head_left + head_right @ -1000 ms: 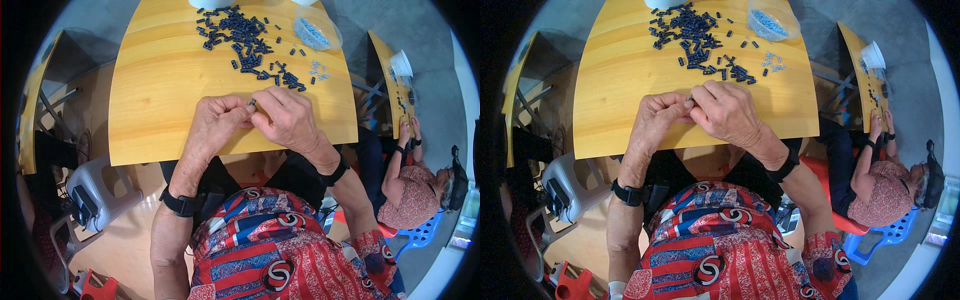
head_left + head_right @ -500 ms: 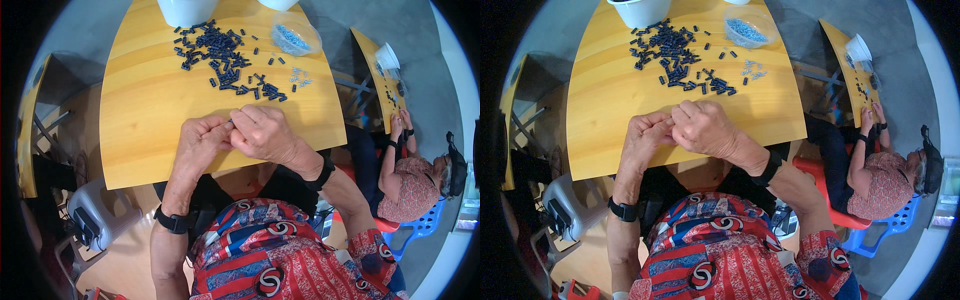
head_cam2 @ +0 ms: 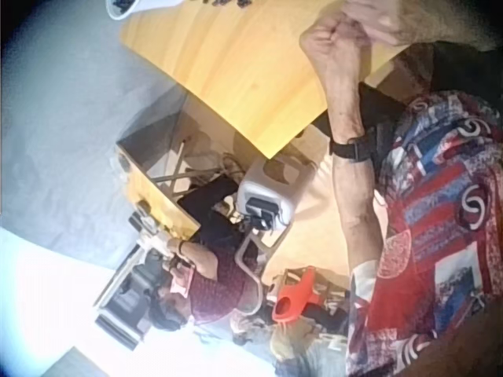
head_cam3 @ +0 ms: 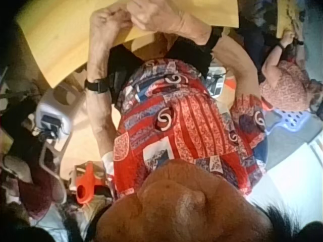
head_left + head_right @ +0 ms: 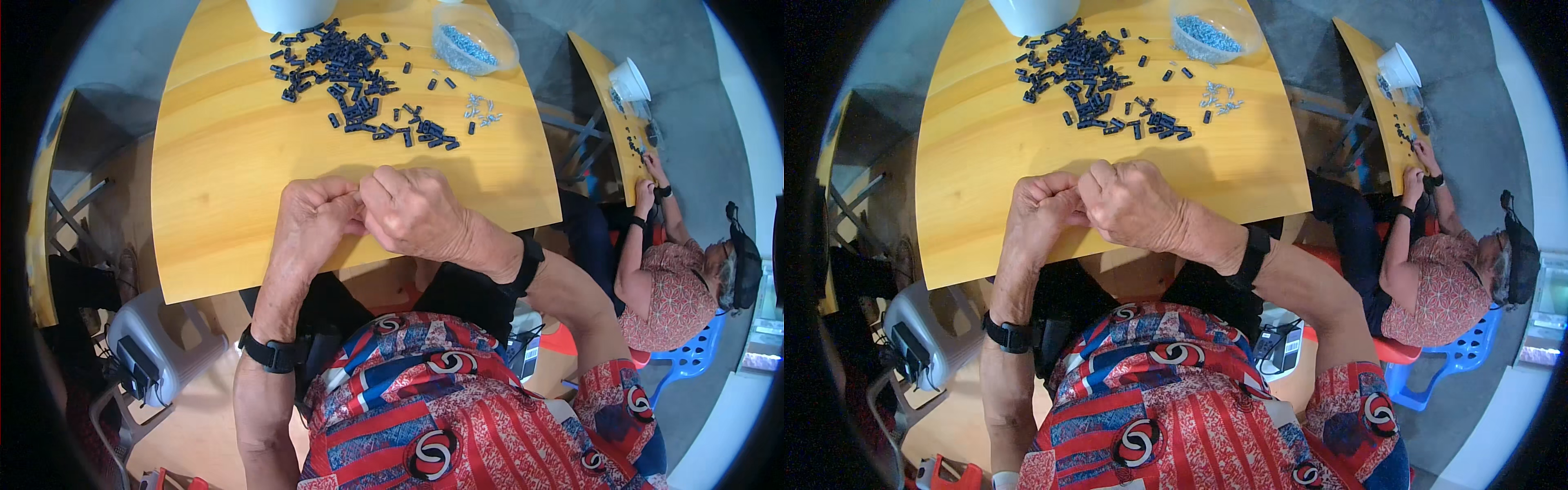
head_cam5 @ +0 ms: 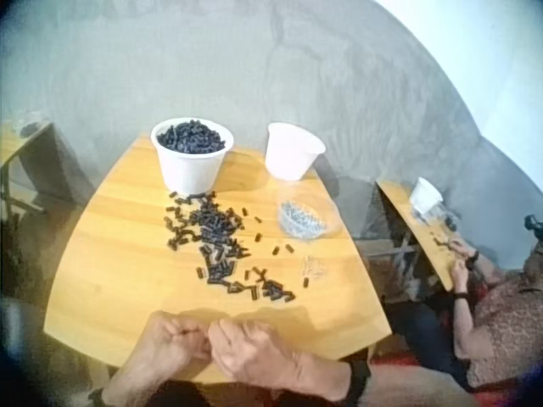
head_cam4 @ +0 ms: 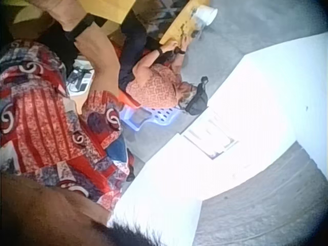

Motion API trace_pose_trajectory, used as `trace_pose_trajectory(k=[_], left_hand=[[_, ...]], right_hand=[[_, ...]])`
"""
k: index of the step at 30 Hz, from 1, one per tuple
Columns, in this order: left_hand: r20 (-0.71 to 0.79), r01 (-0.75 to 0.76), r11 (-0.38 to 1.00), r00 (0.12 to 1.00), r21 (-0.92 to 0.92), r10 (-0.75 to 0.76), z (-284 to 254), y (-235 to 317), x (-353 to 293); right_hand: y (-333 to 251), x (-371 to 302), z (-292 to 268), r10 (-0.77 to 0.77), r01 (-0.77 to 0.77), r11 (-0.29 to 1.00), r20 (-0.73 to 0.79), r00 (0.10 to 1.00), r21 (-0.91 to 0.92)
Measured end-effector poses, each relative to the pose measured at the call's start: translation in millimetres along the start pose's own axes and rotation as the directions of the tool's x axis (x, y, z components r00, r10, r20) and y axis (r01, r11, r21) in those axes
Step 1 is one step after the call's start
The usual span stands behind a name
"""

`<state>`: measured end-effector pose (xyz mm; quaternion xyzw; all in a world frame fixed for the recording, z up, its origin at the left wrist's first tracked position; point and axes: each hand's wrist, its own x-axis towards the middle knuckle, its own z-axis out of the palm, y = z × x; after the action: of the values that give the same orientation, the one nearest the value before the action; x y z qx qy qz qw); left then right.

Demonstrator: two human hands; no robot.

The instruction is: The worker is assembling small blue and black plastic components into a finished piece.

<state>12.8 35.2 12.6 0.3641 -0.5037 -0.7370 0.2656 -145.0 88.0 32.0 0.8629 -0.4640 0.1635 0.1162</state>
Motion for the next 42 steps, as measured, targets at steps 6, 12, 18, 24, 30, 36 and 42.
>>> trace_pose_trajectory(k=[6,12,18,24,30,36,42], left_hand=[[-0.028,-0.004,1.000,1.000,0.016,0.004,9.5,5.3,-0.7],[0.033,-0.137,0.980,0.990,0.145,0.133,9.3,-8.1,-2.3],[-0.022,-0.221,0.971,0.974,0.095,0.224,3.1,-17.3,-8.9],[-0.008,-0.235,0.965,0.971,0.114,0.238,2.8,-18.3,-6.5],[-0.046,-0.138,0.989,0.989,0.051,0.141,2.8,-10.0,-7.1],[-0.111,-0.058,0.998,0.992,0.013,0.059,6.5,-0.3,5.9],[-0.215,-0.128,0.977,0.963,0.170,0.164,0.6,9.3,30.9]], right_hand=[[-4.0,-3.6,-6.0,0.220,-0.212,0.973,-0.092,0.971,0.088],[-0.1,-14.7,-15.7,0.161,-0.136,0.979,-0.170,0.972,0.151],[76.4,-68.2,-75.7,0.606,-0.598,0.787,-0.366,0.707,0.149],[185.0,-148.9,-75.5,0.907,-0.788,0.418,-0.156,0.392,0.453],[247.5,-193.7,-22.3,0.937,-0.929,0.328,0.066,0.343,0.173],[284.2,-213.8,0.4,0.850,-0.850,0.525,-0.035,0.526,-0.037],[227.8,-172.9,-44.5,0.966,-0.871,0.224,0.017,0.257,0.436]])
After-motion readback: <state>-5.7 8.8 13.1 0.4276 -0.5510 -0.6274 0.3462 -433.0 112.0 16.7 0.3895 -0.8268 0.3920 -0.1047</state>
